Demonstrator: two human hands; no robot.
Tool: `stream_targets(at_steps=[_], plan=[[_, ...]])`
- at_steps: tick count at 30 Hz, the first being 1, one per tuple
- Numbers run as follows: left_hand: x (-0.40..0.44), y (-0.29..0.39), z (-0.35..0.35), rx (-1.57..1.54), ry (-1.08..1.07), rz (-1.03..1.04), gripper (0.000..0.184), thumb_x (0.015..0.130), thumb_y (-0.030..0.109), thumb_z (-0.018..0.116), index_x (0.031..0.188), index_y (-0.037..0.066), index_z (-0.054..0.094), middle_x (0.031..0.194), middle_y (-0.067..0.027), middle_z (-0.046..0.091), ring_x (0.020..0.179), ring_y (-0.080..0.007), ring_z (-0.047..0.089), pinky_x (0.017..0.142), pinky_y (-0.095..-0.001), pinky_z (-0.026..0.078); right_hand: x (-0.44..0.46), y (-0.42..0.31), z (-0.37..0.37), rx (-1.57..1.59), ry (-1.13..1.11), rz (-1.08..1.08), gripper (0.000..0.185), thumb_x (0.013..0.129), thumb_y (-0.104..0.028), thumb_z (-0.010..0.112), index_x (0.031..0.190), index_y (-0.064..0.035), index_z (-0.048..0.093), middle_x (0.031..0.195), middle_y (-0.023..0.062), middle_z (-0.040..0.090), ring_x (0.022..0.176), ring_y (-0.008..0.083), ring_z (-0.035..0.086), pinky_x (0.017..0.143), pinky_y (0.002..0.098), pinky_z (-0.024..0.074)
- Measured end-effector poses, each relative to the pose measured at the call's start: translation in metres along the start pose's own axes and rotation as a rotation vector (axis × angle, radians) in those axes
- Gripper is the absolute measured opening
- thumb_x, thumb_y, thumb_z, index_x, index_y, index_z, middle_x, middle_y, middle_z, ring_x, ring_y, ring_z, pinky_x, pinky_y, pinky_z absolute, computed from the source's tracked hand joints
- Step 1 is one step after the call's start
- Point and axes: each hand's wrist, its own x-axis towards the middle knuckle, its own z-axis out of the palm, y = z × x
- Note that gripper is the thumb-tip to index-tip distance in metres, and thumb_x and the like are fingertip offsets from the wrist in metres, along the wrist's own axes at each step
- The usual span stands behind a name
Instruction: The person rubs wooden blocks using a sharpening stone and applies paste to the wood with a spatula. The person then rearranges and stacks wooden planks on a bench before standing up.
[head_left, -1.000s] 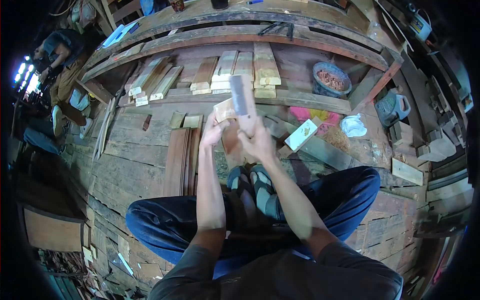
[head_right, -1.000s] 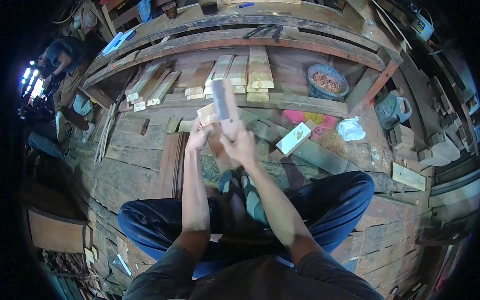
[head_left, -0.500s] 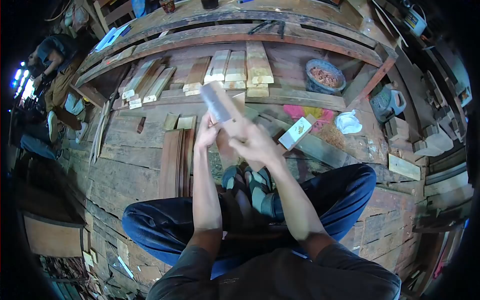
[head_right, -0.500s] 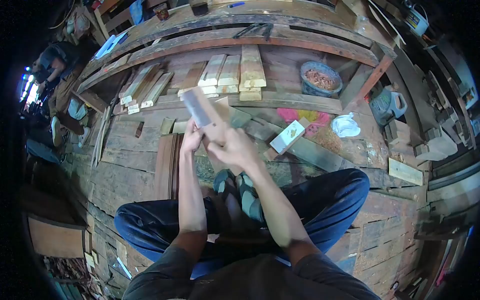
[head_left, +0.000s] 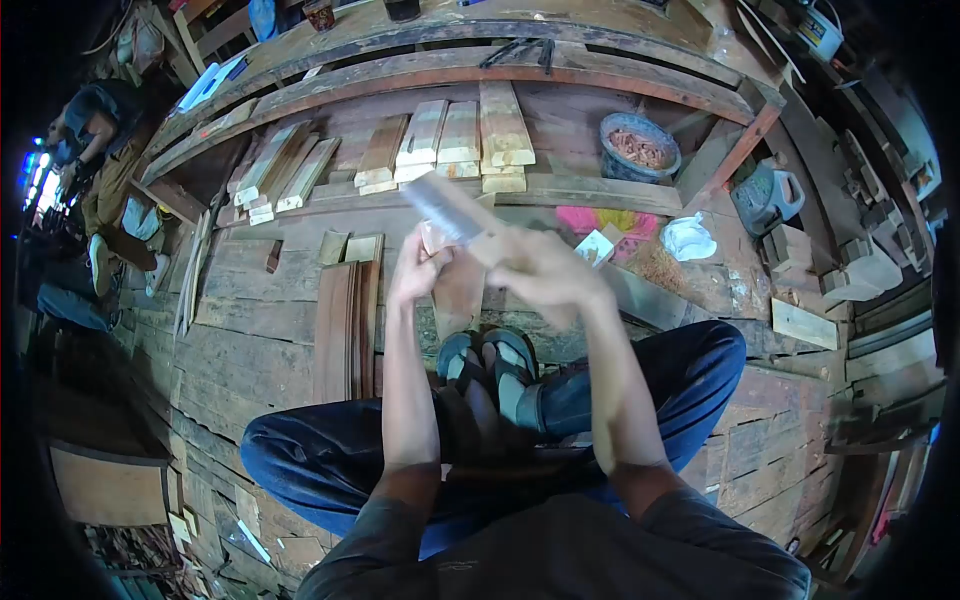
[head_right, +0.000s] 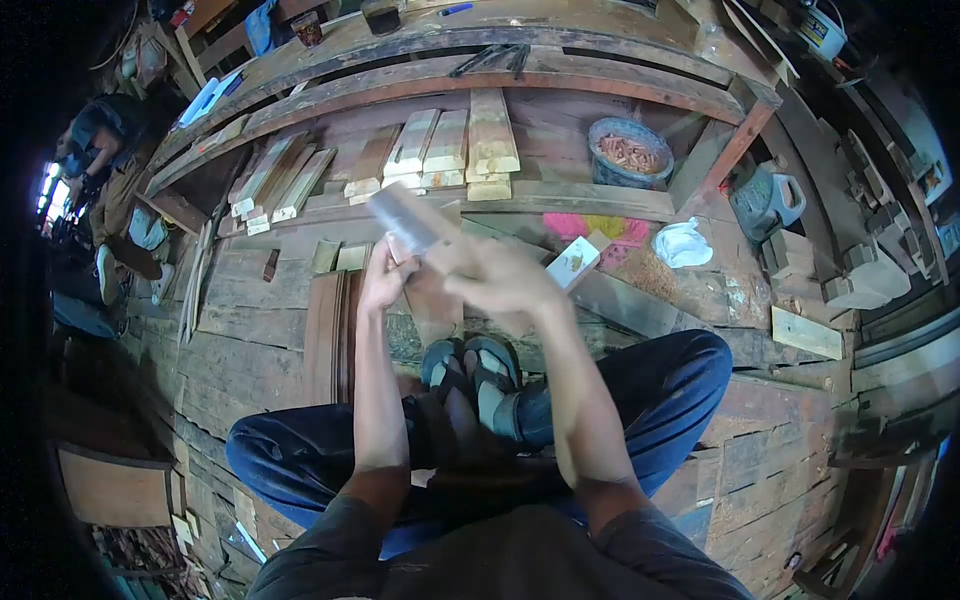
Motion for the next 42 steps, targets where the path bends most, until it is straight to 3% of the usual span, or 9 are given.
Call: stream_targets(at_steps=[10, 19, 22, 23, 26, 31, 35, 39, 42], plan=[[0.003, 0.001, 0.054, 0.055, -0.105, 0.123, 0.062, 0.079, -0.017, 0.062, 0.137, 0.002, 0.053, 0.115, -0.0097, 0.068, 0.109, -0.0187, 0.065, 0.096, -0.0295, 0.049, -0.049, 0.031, -0.030, 0.053, 0.084, 0.091, 0.053, 0.081, -0.035, 0.072, 0.109, 0.0080, 0.060, 0.094, 0.0286, 0.069, 0.093, 0.0413, 0.069, 0.081, 0.0458, 0.0539], [-0.001, 0.012, 0.045, -0.001, -0.091, 0.082, 0.054, 0.081, -0.009, 0.066, 0.133, 0.005, 0.063, 0.110, -0.0083, 0.074, 0.100, -0.0116, 0.066, 0.091, -0.0287, 0.051, -0.056, 0.031, -0.013, -0.155, 0.143, 0.103, 0.053, 0.080, -0.037, 0.073, 0.113, 0.0012, 0.058, 0.089, 0.0264, 0.069, 0.086, 0.0446, 0.069, 0.077, 0.0483, 0.0535], [0.001, 0.014, 0.046, 0.161, -0.064, 0.134, 0.054, 0.081, -0.008, 0.066, 0.133, 0.007, 0.063, 0.107, -0.0071, 0.074, 0.099, -0.0109, 0.065, 0.091, -0.0282, 0.050, -0.044, 0.037, -0.016, -0.139, 0.098, 0.350, 0.053, 0.080, -0.037, 0.073, 0.113, 0.0018, 0.058, 0.091, 0.0267, 0.069, 0.088, 0.0429, 0.069, 0.079, 0.0468, 0.0534], [0.003, 0.005, 0.040, 0.146, -0.065, 0.086, 0.054, 0.081, -0.006, 0.067, 0.133, 0.007, 0.064, 0.105, -0.0064, 0.074, 0.097, -0.0110, 0.064, 0.091, -0.0283, 0.050, -0.053, 0.027, 0.000, -0.009, 0.214, 0.167, 0.051, 0.081, -0.037, 0.072, 0.111, 0.0023, 0.059, 0.093, 0.0267, 0.069, 0.089, 0.0411, 0.069, 0.079, 0.0463, 0.0530], [0.006, -0.007, 0.019, 0.207, -0.166, 0.037, 0.054, 0.081, -0.005, 0.066, 0.134, 0.007, 0.063, 0.106, -0.0071, 0.073, 0.097, -0.0116, 0.064, 0.091, -0.0287, 0.050, -0.055, -0.001, -0.001, -0.173, 0.001, 0.148, 0.052, 0.082, -0.037, 0.071, 0.112, 0.0032, 0.059, 0.096, 0.0269, 0.069, 0.090, 0.0395, 0.069, 0.079, 0.0459, 0.0526], [0.005, 0.002, 0.037, 0.184, -0.022, 0.160, 0.038, 0.083, -0.004, 0.068, 0.121, 0.003, 0.068, 0.100, -0.0059, 0.074, 0.089, -0.0106, 0.065, 0.081, -0.0289, 0.052, -0.042, 0.017, -0.027, -0.038, 0.134, 0.266, 0.053, 0.082, -0.036, 0.071, 0.109, 0.0075, 0.058, 0.089, 0.0260, 0.067, 0.089, 0.0421, 0.067, 0.079, 0.0456, 0.0525], [0.001, 0.003, 0.023, 0.118, -0.123, -0.031, 0.033, 0.084, -0.004, 0.067, 0.117, 0.000, 0.067, 0.103, -0.0077, 0.073, 0.092, -0.0122, 0.065, 0.085, -0.0283, 0.052, -0.052, 0.000, 0.016, -0.309, 0.177, -0.035, 0.049, 0.083, -0.034, 0.071, 0.104, 0.0091, 0.061, 0.094, 0.0286, 0.066, 0.092, 0.0354, 0.068, 0.081, 0.0446, 0.0524], [0.000, 0.014, 0.035, 0.074, -0.005, 0.068, 0.042, 0.080, -0.013, 0.063, 0.121, -0.004, 0.064, 0.102, -0.0056, 0.072, 0.094, -0.0100, 0.064, 0.087, -0.0250, 0.050, -0.038, 0.011, -0.026, -0.052, 0.072, 0.264, 0.046, 0.082, -0.032, 0.073, 0.108, 0.0054, 0.062, 0.095, 0.0258, 0.067, 0.090, 0.0307, 0.069, 0.081, 0.0416, 0.0532], [0.004, -0.001, 0.035, 0.191, 0.002, 0.170, 0.049, 0.081, -0.004, 0.066, 0.129, 0.001, 0.064, 0.100, -0.0101, 0.075, 0.093, -0.0144, 0.067, 0.084, -0.0301, 0.053, -0.036, 0.020, -0.021, 0.185, 0.095, 0.196, 0.048, 0.082, -0.032, 0.074, 0.112, 0.0032, 0.062, 0.100, 0.0265, 0.067, 0.094, 0.0319, 0.068, 0.084, 0.0412, 0.0527]])
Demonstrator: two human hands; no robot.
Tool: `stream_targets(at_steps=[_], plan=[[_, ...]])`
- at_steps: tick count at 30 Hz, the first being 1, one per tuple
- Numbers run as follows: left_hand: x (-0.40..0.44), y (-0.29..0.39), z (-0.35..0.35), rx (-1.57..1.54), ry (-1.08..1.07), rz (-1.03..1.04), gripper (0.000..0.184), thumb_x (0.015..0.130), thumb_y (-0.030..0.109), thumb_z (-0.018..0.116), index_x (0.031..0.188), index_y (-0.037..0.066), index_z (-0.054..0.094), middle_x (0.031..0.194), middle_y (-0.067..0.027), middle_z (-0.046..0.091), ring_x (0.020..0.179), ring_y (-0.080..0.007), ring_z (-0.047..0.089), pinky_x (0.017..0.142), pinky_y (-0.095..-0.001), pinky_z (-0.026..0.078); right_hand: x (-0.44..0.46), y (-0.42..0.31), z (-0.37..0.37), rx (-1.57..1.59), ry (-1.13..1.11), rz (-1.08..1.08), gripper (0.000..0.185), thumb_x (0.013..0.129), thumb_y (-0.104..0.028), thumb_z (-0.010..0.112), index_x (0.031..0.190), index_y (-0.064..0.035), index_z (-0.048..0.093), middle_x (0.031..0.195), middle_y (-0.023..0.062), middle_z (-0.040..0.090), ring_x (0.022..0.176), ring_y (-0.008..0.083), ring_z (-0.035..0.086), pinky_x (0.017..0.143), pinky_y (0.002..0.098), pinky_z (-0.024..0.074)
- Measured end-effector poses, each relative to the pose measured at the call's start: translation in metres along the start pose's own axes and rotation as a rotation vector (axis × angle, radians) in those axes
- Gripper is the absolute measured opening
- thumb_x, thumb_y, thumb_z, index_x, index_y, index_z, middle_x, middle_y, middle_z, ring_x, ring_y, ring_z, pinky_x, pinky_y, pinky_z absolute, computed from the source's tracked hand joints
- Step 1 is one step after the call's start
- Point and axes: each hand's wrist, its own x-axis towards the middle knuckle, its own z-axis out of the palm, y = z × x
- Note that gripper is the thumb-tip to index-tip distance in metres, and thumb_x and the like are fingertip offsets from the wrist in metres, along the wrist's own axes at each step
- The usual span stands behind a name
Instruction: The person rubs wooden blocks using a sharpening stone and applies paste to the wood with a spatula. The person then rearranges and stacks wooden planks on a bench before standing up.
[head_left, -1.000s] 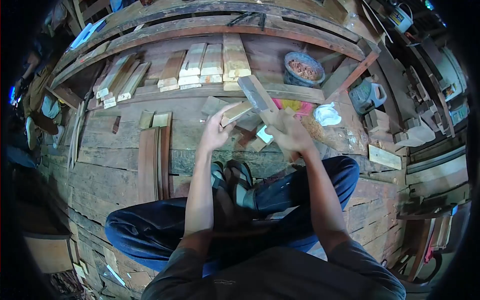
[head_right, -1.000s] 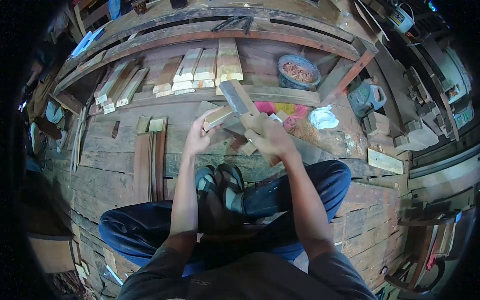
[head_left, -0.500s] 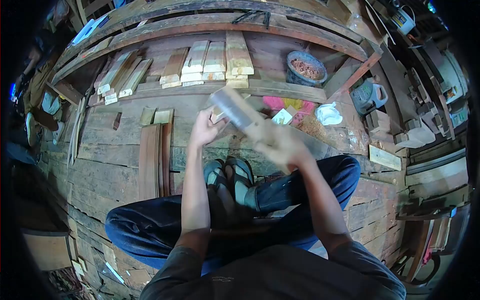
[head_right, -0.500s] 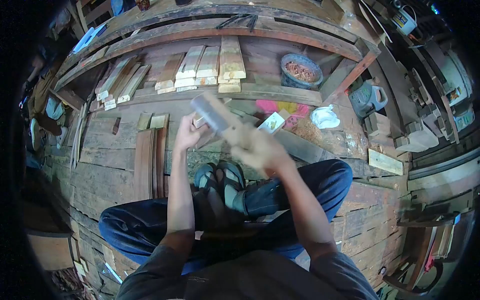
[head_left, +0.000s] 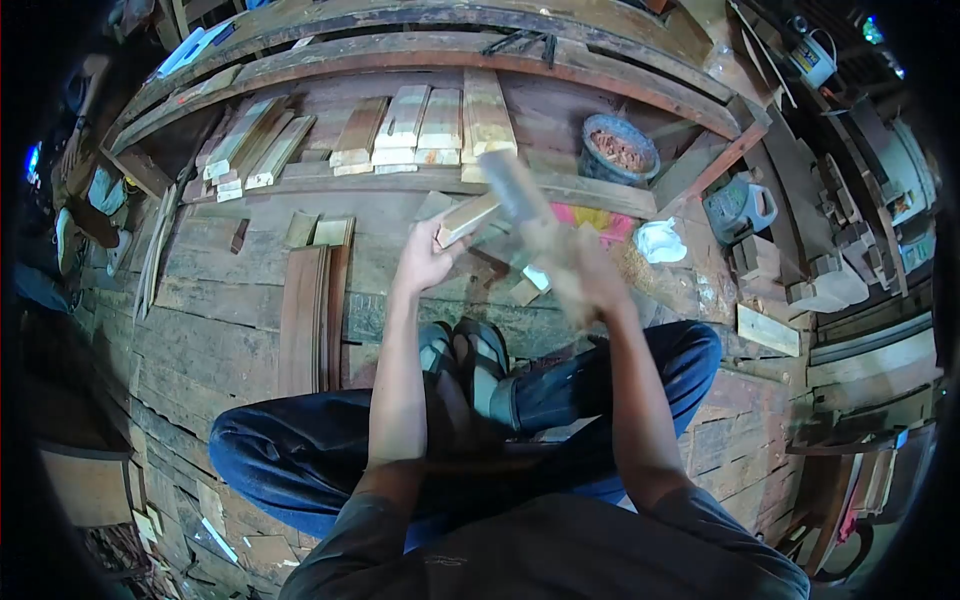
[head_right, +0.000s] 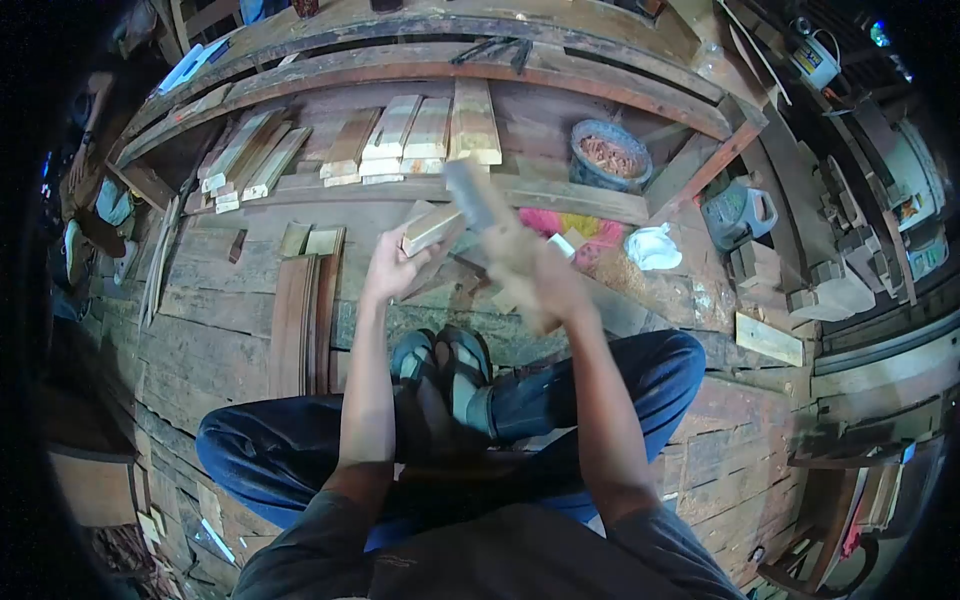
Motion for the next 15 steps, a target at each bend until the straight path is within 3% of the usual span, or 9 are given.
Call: stream_targets(at_steps=[1, 2, 4, 5, 8, 9, 11, 13, 15], plan=[[0.002, -0.007, -0.003, -0.003, -0.050, -0.044, 0.048, 0.081, -0.004, 0.065, 0.129, 0.001, 0.064, 0.099, -0.0109, 0.075, 0.092, -0.0145, 0.068, 0.084, -0.0304, 0.053, -0.006, -0.008, 0.016, -0.026, 0.025, -0.228, 0.051, 0.082, -0.033, 0.074, 0.115, 0.0030, 0.061, 0.106, 0.0264, 0.067, 0.100, 0.0326, 0.067, 0.088, 0.0434, 0.0516], [0.001, -0.014, -0.006, -0.007, -0.071, -0.063, 0.049, 0.081, -0.004, 0.066, 0.130, 0.002, 0.064, 0.098, -0.0112, 0.075, 0.091, -0.0148, 0.068, 0.085, -0.0308, 0.053, -0.016, -0.017, 0.029, -0.243, -0.002, -0.106, 0.053, 0.082, -0.033, 0.073, 0.117, 0.0038, 0.060, 0.110, 0.0265, 0.067, 0.107, 0.0322, 0.066, 0.091, 0.0453, 0.0502], [0.000, -0.001, -0.012, -0.008, -0.122, -0.101, 0.050, 0.082, -0.003, 0.066, 0.132, 0.002, 0.063, 0.098, -0.0118, 0.075, 0.091, -0.0155, 0.069, 0.085, -0.0315, 0.053, -0.018, -0.035, 0.023, -0.330, -0.113, -0.033, 0.050, 0.082, -0.032, 0.073, 0.114, 0.0037, 0.060, 0.104, 0.0233, 0.069, 0.104, 0.0290, 0.068, 0.088, 0.0452, 0.0522], [-0.001, 0.014, -0.012, 0.061, -0.095, -0.172, 0.046, 0.082, -0.003, 0.067, 0.128, 0.002, 0.064, 0.100, -0.0112, 0.075, 0.091, -0.0142, 0.068, 0.085, -0.0312, 0.053, -0.013, -0.032, 0.017, -0.248, -0.081, 0.033, 0.050, 0.081, -0.032, 0.073, 0.114, 0.0038, 0.061, 0.101, 0.0225, 0.069, 0.102, 0.0285, 0.068, 0.086, 0.0450, 0.0527], [-0.001, 0.010, 0.001, 0.020, 0.006, 0.029, 0.036, 0.083, -0.003, 0.067, 0.119, 0.000, 0.067, 0.101, -0.0106, 0.075, 0.088, -0.0126, 0.067, 0.080, -0.0302, 0.053, 0.000, -0.023, 0.004, -0.054, -0.008, 0.120, 0.049, 0.081, -0.029, 0.073, 0.115, 0.0041, 0.061, 0.094, 0.0192, 0.070, 0.097, 0.0267, 0.070, 0.082, 0.0444, 0.0542], [0.000, 0.010, 0.002, 0.037, 0.020, 0.088, 0.030, 0.083, -0.002, 0.067, 0.113, 0.000, 0.068, 0.098, -0.0076, 0.074, 0.087, -0.0109, 0.066, 0.078, -0.0286, 0.053, 0.001, -0.021, 0.005, -0.026, 0.012, 0.083, 0.049, 0.081, -0.028, 0.073, 0.116, 0.0042, 0.061, 0.093, 0.0176, 0.070, 0.095, 0.0259, 0.070, 0.080, 0.0442, 0.0545], [0.002, -0.001, -0.005, -0.043, -0.040, -0.022, 0.031, 0.084, -0.002, 0.067, 0.114, 0.000, 0.068, 0.095, -0.0059, 0.073, 0.085, -0.0104, 0.065, 0.077, -0.0276, 0.052, 0.003, 0.010, 0.021, 0.047, 0.007, -0.186, 0.051, 0.080, -0.027, 0.072, 0.119, 0.0039, 0.060, 0.094, 0.0180, 0.070, 0.095, 0.0281, 0.070, 0.081, 0.0440, 0.0538], [-0.001, -0.017, -0.017, -0.137, -0.156, -0.213, 0.032, 0.083, -0.002, 0.066, 0.116, -0.001, 0.067, 0.091, -0.0032, 0.071, 0.083, -0.0094, 0.063, 0.075, -0.0260, 0.051, -0.012, -0.021, 0.025, -0.215, -0.065, -0.163, 0.052, 0.080, -0.028, 0.073, 0.121, 0.0018, 0.060, 0.097, 0.0223, 0.069, 0.095, 0.0333, 0.068, 0.085, 0.0435, 0.0521], [0.001, -0.009, -0.016, -0.094, -0.088, -0.108, 0.034, 0.083, -0.001, 0.066, 0.116, -0.001, 0.067, 0.092, -0.0038, 0.071, 0.083, -0.0094, 0.063, 0.075, -0.0261, 0.051, -0.010, -0.016, 0.014, -0.223, -0.108, -0.102, 0.050, 0.081, -0.028, 0.072, 0.119, 0.0019, 0.061, 0.096, 0.0231, 0.068, 0.096, 0.0332, 0.068, 0.085, 0.0436, 0.0519]])
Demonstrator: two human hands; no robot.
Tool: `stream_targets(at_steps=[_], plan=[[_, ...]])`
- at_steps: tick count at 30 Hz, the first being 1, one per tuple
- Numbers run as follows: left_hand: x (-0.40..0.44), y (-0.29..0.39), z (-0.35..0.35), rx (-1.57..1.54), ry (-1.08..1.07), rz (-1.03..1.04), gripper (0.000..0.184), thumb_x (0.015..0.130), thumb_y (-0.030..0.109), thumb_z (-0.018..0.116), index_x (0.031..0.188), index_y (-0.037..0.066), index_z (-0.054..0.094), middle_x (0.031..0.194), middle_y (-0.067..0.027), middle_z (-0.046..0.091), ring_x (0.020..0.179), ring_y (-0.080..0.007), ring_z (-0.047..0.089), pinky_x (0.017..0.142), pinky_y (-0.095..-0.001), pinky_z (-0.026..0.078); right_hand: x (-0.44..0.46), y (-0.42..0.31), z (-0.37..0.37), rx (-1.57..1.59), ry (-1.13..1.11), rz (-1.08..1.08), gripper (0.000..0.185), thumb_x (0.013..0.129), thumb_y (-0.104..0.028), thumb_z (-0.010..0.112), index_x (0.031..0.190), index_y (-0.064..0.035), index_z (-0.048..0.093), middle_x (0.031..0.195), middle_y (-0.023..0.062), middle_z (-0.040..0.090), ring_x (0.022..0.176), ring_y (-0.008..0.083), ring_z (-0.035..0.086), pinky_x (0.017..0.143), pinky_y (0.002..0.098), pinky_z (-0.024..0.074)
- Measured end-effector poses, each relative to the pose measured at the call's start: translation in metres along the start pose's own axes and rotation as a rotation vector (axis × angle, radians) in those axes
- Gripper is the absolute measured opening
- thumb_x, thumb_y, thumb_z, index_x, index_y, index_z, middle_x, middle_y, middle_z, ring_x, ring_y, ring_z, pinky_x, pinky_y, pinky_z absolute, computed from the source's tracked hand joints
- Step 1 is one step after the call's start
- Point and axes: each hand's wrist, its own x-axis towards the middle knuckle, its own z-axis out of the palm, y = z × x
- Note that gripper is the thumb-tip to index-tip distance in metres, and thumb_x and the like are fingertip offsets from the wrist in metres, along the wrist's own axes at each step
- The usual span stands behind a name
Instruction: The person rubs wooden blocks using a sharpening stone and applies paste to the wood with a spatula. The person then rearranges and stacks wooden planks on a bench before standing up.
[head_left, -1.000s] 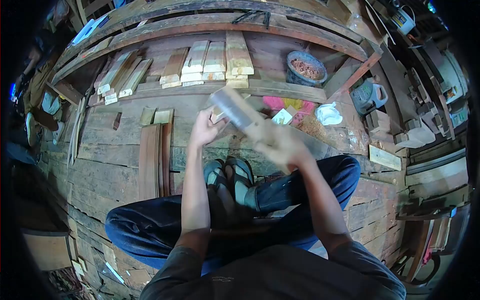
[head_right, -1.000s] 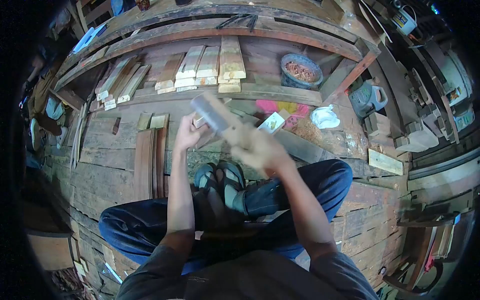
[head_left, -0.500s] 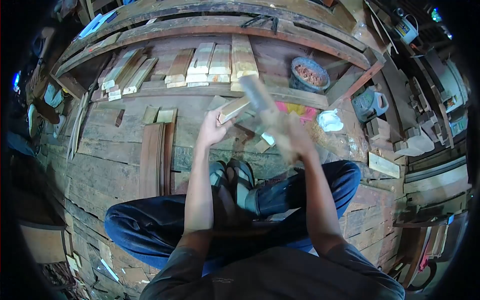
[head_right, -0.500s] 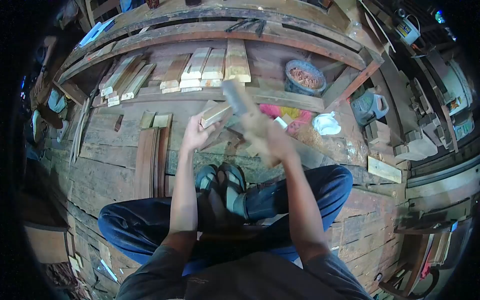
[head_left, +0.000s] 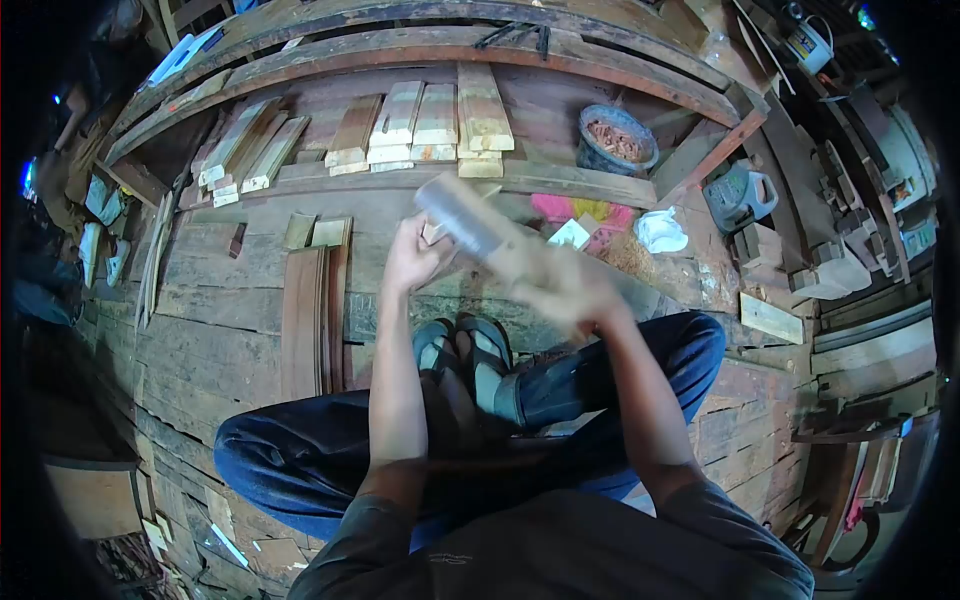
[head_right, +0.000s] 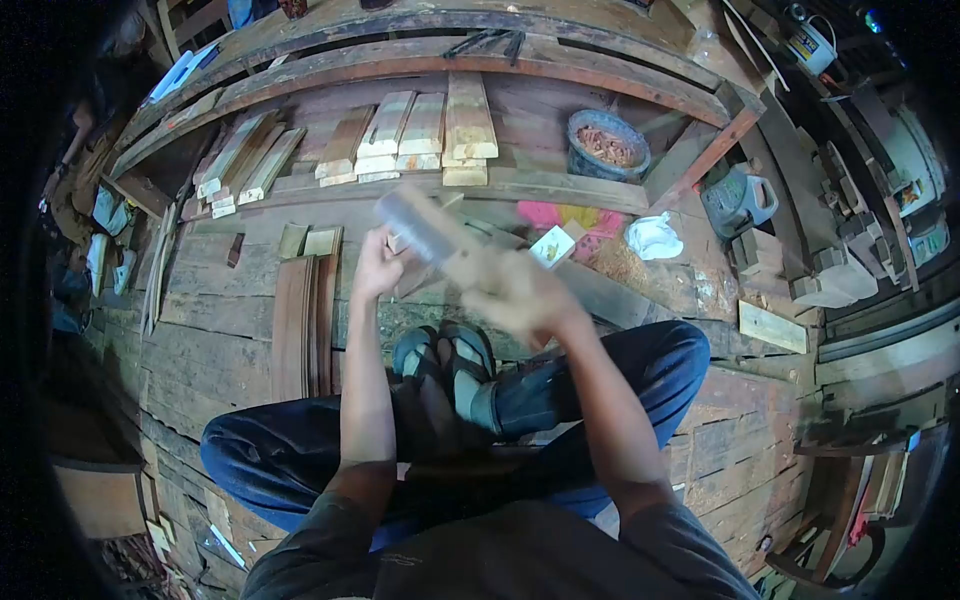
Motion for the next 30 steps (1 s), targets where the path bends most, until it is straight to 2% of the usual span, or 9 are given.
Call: stream_targets(at_steps=[4, 6, 7, 15, 17, 19, 21, 25, 30], plan=[[-0.002, 0.016, 0.013, 0.080, 0.120, 0.103, 0.037, 0.081, 0.000, 0.064, 0.118, 0.000, 0.067, 0.096, -0.0043, 0.072, 0.086, -0.0086, 0.062, 0.078, -0.0264, 0.051, 0.007, -0.002, -0.014, 0.177, 0.079, 0.177, 0.045, 0.084, -0.028, 0.071, 0.113, 0.0049, 0.061, 0.094, 0.0206, 0.069, 0.086, 0.0301, 0.069, 0.079, 0.0428, 0.0542], [0.000, 0.003, 0.005, 0.003, 0.036, 0.042, 0.037, 0.079, 0.000, 0.064, 0.116, 0.001, 0.068, 0.095, -0.0061, 0.073, 0.082, -0.0085, 0.062, 0.075, -0.0274, 0.051, 0.003, 0.011, 0.016, 0.114, 0.246, -0.139, 0.042, 0.083, -0.025, 0.072, 0.111, 0.0049, 0.061, 0.087, 0.0204, 0.070, 0.076, 0.0315, 0.070, 0.074, 0.0431, 0.0552], [-0.001, -0.002, 0.001, 0.031, 0.039, 0.040, 0.037, 0.079, 0.000, 0.063, 0.117, 0.001, 0.067, 0.095, -0.0069, 0.073, 0.082, -0.0085, 0.062, 0.075, -0.0276, 0.051, 0.004, 0.007, 0.024, -0.179, 0.125, -0.035, 0.044, 0.081, -0.028, 0.073, 0.108, 0.0046, 0.061, 0.082, 0.0224, 0.070, 0.079, 0.0336, 0.072, 0.074, 0.0422, 0.0551], [0.003, 0.010, 0.005, 0.151, 0.101, 0.067, 0.042, 0.081, -0.008, 0.063, 0.123, -0.002, 0.065, 0.103, -0.0083, 0.073, 0.096, -0.0103, 0.065, 0.083, -0.0269, 0.052, 0.008, 0.002, 0.020, 0.036, 0.210, 0.025, 0.052, 0.079, -0.034, 0.072, 0.103, 0.0104, 0.061, 0.087, 0.0275, 0.069, 0.085, 0.0406, 0.070, 0.078, 0.0433, 0.0557], [0.001, -0.015, -0.009, 0.041, -0.005, 0.030, 0.046, 0.082, -0.004, 0.064, 0.127, 0.002, 0.065, 0.101, -0.0102, 0.075, 0.095, -0.0124, 0.066, 0.083, -0.0287, 0.052, 0.004, 0.013, 0.044, -0.301, 0.168, -0.088, 0.060, 0.080, -0.034, 0.074, 0.122, 0.0051, 0.056, 0.096, 0.0248, 0.069, 0.094, 0.0395, 0.069, 0.084, 0.0425, 0.0528], [-0.002, 0.001, -0.005, 0.010, 0.027, 0.023, 0.043, 0.082, -0.009, 0.063, 0.124, -0.002, 0.065, 0.100, -0.0074, 0.074, 0.094, -0.0106, 0.065, 0.082, -0.0260, 0.051, 0.006, -0.004, 0.004, -0.038, -0.053, 0.032, 0.061, 0.081, -0.034, 0.074, 0.124, 0.0045, 0.056, 0.098, 0.0239, 0.069, 0.095, 0.0366, 0.069, 0.085, 0.0414, 0.0528], [-0.002, 0.013, 0.015, -0.072, 0.135, 0.029, 0.036, 0.080, -0.015, 0.060, 0.115, -0.006, 0.067, 0.096, -0.0055, 0.073, 0.092, -0.0076, 0.065, 0.080, -0.0228, 0.051, 0.010, 0.013, 0.003, 0.152, 0.059, 0.071, 0.055, 0.081, -0.031, 0.074, 0.121, 0.0036, 0.059, 0.097, 0.0208, 0.070, 0.089, 0.0323, 0.069, 0.083, 0.0399, 0.0535], [-0.002, 0.015, 0.005, 0.248, 0.005, 0.028, 0.041, 0.082, 0.000, 0.069, 0.123, 0.001, 0.066, 0.103, -0.0130, 0.074, 0.095, -0.0130, 0.066, 0.085, -0.0316, 0.052, 0.006, 0.014, 0.022, 0.054, 0.156, -0.142, 0.050, 0.080, -0.032, 0.074, 0.112, 0.0045, 0.063, 0.086, 0.0227, 0.070, 0.080, 0.0314, 0.070, 0.074, 0.0401, 0.0537], [-0.002, 0.014, 0.016, 0.131, 0.076, 0.094, 0.044, 0.084, 0.001, 0.067, 0.128, -0.002, 0.062, 0.107, -0.0144, 0.073, 0.097, -0.0161, 0.067, 0.088, -0.0325, 0.052, 0.001, 0.007, -0.025, -0.098, 0.160, 0.060, 0.039, 0.084, -0.028, 0.070, 0.107, 0.0018, 0.064, 0.086, 0.0225, 0.067, 0.082, 0.0384, 0.068, 0.075, 0.0418, 0.0534]])
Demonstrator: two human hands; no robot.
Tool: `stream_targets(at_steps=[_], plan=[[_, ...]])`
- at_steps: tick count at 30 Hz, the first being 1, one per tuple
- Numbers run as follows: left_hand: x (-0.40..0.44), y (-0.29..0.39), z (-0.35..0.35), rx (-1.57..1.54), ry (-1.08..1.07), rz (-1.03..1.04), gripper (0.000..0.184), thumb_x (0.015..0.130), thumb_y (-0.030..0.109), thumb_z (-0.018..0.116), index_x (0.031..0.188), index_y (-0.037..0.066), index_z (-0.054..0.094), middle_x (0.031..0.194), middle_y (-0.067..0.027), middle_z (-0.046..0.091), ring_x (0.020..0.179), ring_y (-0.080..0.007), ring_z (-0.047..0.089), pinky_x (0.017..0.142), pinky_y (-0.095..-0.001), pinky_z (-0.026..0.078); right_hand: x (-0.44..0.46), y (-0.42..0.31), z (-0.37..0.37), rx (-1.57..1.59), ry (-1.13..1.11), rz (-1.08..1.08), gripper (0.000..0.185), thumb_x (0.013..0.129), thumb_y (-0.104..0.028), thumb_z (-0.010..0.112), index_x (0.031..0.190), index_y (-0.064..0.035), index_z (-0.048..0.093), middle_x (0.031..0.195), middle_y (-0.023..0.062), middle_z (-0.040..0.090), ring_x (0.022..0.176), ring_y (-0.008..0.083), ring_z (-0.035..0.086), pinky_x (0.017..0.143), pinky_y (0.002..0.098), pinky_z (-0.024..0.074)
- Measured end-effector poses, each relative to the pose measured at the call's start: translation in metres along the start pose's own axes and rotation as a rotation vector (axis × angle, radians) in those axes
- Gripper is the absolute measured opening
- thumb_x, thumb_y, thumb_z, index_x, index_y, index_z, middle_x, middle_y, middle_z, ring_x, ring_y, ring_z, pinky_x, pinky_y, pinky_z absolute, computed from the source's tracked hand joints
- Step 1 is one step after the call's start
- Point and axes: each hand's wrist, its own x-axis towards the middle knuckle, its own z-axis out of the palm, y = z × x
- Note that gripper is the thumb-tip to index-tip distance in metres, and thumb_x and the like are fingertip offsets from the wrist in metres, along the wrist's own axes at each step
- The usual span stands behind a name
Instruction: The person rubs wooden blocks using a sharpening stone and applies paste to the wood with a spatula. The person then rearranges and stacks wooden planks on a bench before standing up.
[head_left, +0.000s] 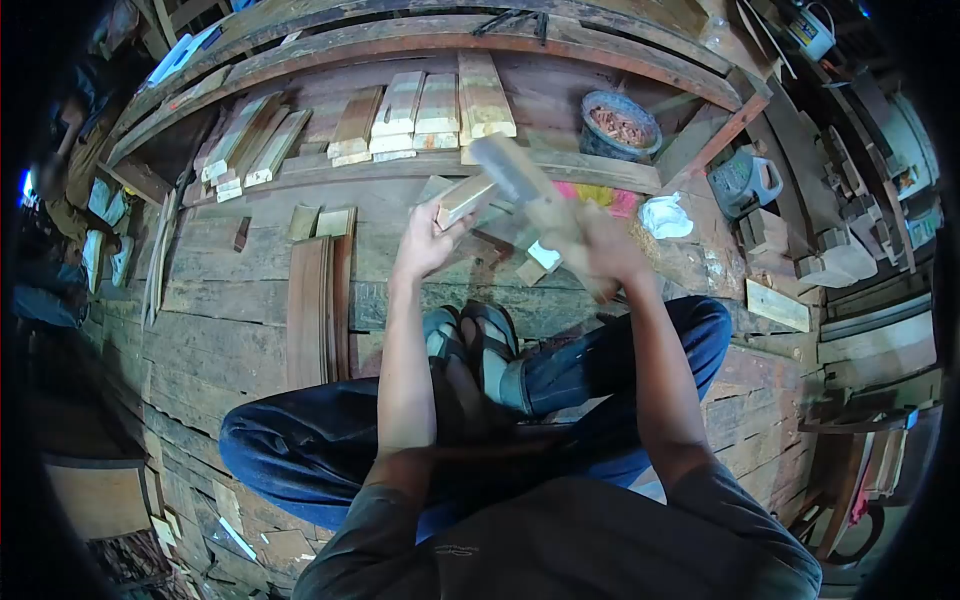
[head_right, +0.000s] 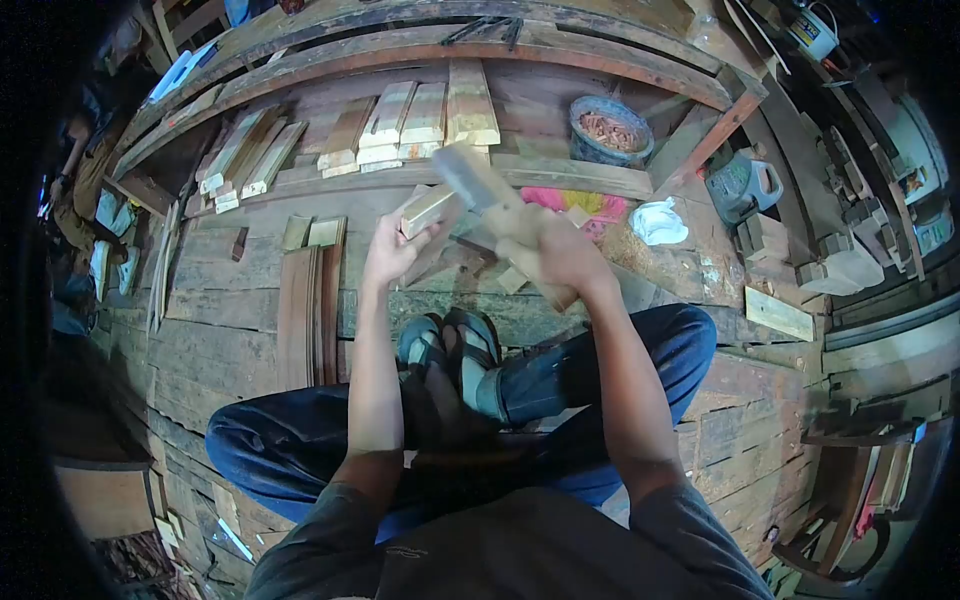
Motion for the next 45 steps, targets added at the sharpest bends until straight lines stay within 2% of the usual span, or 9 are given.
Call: stream_targets(at_steps=[3, 11, 15, 18, 33, 35, 37, 38, 45], plan=[[0.002, -0.004, -0.003, 0.038, -0.043, 0.001, 0.045, 0.085, 0.003, 0.067, 0.130, -0.002, 0.061, 0.107, -0.0133, 0.074, 0.097, -0.0151, 0.067, 0.087, -0.0321, 0.052, -0.006, 0.000, 0.001, -0.060, -0.081, -0.258, 0.040, 0.082, -0.029, 0.072, 0.108, 0.0011, 0.064, 0.091, 0.0214, 0.069, 0.087, 0.0376, 0.068, 0.077, 0.0413, 0.0533], [-0.001, -0.006, -0.002, -0.038, 0.018, -0.042, 0.035, 0.085, 0.001, 0.066, 0.120, -0.001, 0.066, 0.098, -0.0080, 0.074, 0.088, -0.0096, 0.063, 0.080, -0.0272, 0.051, -0.007, -0.009, -0.005, 0.278, -0.153, 0.060, 0.048, 0.085, -0.035, 0.071, 0.120, -0.0026, 0.063, 0.099, 0.0191, 0.068, 0.093, 0.0333, 0.067, 0.085, 0.0428, 0.0511], [0.000, -0.014, -0.019, -0.028, -0.047, -0.021, 0.037, 0.083, -0.002, 0.067, 0.120, -0.001, 0.066, 0.101, -0.0078, 0.073, 0.092, -0.0105, 0.064, 0.084, -0.0281, 0.051, -0.014, -0.034, 0.003, -0.124, -0.275, 0.033, 0.051, 0.083, -0.037, 0.072, 0.119, -0.0022, 0.061, 0.105, 0.0240, 0.068, 0.100, 0.0366, 0.067, 0.087, 0.0426, 0.0508], [-0.002, -0.002, -0.011, -0.049, 0.063, -0.050, 0.028, 0.083, -0.002, 0.065, 0.111, -0.001, 0.067, 0.094, -0.0073, 0.074, 0.089, -0.0097, 0.065, 0.082, -0.0276, 0.051, 0.005, -0.022, -0.011, 0.186, -0.173, 0.072, 0.053, 0.080, -0.041, 0.069, 0.113, 0.0003, 0.065, 0.096, 0.0263, 0.070, 0.094, 0.0395, 0.070, 0.088, 0.0479, 0.0530], [0.000, -0.039, -0.024, -0.093, -0.045, 0.017, 0.029, 0.081, -0.006, 0.061, 0.109, -0.002, 0.068, 0.091, -0.0071, 0.074, 0.086, -0.0110, 0.065, 0.080, -0.0288, 0.052, 0.000, -0.034, 0.018, 0.141, -0.119, -0.320, 0.033, 0.084, -0.027, 0.066, 0.104, -0.0010, 0.066, 0.082, 0.0229, 0.069, 0.082, 0.0349, 0.071, 0.078, 0.0454, 0.0552], [-0.004, -0.013, -0.016, -0.099, 0.024, -0.005, 0.031, 0.081, -0.006, 0.061, 0.111, -0.002, 0.067, 0.094, -0.0082, 0.074, 0.088, -0.0116, 0.066, 0.080, -0.0287, 0.052, 0.005, -0.034, -0.001, 0.143, -0.252, 0.038, 0.032, 0.083, -0.026, 0.066, 0.102, -0.0007, 0.066, 0.086, 0.0239, 0.069, 0.085, 0.0354, 0.071, 0.080, 0.0462, 0.0546], [-0.002, -0.007, -0.011, -0.083, 0.069, -0.010, 0.032, 0.081, -0.006, 0.062, 0.112, -0.002, 0.066, 0.096, -0.0084, 0.074, 0.088, -0.0120, 0.066, 0.081, -0.0285, 0.052, 0.009, -0.022, 0.005, 0.197, -0.145, 0.084, 0.034, 0.083, -0.027, 0.065, 0.104, 0.0004, 0.065, 0.089, 0.0245, 0.069, 0.086, 0.0362, 0.071, 0.081, 0.0463, 0.0545], [-0.002, -0.018, -0.022, -0.051, 0.009, -0.037, 0.039, 0.080, -0.005, 0.062, 0.118, -0.002, 0.065, 0.098, -0.0089, 0.074, 0.090, -0.0130, 0.066, 0.083, -0.0285, 0.051, 0.008, -0.008, 0.017, 0.029, -0.075, -0.272, 0.040, 0.085, -0.031, 0.065, 0.108, 0.0019, 0.064, 0.093, 0.0259, 0.069, 0.087, 0.0374, 0.070, 0.082, 0.0454, 0.0548], [0.000, -0.020, -0.006, -0.154, 0.066, -0.013, 0.034, 0.080, -0.003, 0.062, 0.114, -0.001, 0.066, 0.096, -0.0085, 0.073, 0.088, -0.0141, 0.066, 0.082, -0.0306, 0.052, 0.013, -0.040, -0.003, 0.030, -0.205, 0.001, 0.047, 0.081, -0.034, 0.068, 0.107, 0.0043, 0.064, 0.101, 0.0269, 0.068, 0.094, 0.0420, 0.068, 0.086, 0.0490, 0.0527]])
